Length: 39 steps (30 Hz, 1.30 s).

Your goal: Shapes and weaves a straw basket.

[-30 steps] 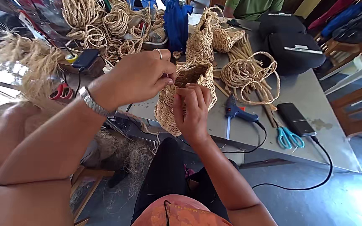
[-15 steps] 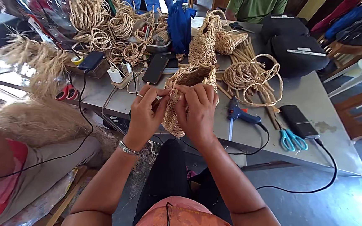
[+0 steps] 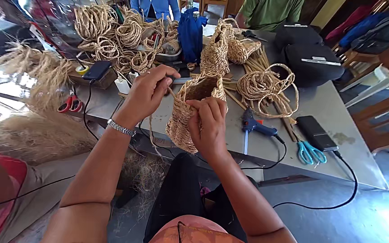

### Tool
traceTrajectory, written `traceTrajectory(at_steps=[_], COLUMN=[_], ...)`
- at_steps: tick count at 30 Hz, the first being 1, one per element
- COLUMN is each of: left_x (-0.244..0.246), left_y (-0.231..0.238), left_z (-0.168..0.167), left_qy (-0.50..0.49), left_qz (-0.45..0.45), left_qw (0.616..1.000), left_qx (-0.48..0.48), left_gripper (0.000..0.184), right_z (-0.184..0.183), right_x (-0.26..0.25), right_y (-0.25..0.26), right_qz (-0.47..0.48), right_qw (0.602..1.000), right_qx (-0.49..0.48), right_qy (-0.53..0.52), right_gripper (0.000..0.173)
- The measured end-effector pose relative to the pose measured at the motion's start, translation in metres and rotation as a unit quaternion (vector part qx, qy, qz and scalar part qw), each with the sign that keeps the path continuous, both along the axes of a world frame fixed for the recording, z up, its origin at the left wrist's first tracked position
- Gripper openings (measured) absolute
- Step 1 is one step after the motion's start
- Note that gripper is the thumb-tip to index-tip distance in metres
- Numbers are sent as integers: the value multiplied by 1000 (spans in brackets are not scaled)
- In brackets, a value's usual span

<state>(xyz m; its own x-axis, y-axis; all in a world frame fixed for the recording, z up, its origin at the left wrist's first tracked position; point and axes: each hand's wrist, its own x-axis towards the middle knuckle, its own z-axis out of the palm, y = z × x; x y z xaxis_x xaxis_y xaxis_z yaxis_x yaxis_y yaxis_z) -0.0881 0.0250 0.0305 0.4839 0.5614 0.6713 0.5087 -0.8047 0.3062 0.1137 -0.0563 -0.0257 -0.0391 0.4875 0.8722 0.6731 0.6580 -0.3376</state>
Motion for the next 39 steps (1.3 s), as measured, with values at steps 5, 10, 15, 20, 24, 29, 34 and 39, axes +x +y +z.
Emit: traceTrajectory(at_steps=[5,10,15,20,24,29,34,39], left_x=[13,29,48,67,78,89,108,105], left_y=[18,12,-9,-53,-75,-96,-83,-75], left_z=[-22,-47,-46,-44,-52,-59,-54,-44], left_qy=[-50,-166,-132,-99,-117,-165,-98,-66], left_qz=[-135,-185,-74,43,48,49,92,76], left_qw=[986,957,986,993,992,985,991,993], left_qx=[-84,-150,-66,-36,-16,16,-17,-54], left_gripper=[37,35,33,31,32,30,34,35], right_z=[1,5,16,16,11,15,9,26], right_x=[9,31,50,69,74,72,91,81], right_y=[4,17,18,7,-11,-17,45,13], right_qz=[32,95,150,157,139,172,177,93], right_qw=[999,995,987,986,989,983,981,994], right_qx=[2,-2,-41,-46,-49,-32,-55,-51], right_qy=[-5,-34,-48,-43,2,47,57,10], right_gripper=[28,31,30,28,27,23,27,30])
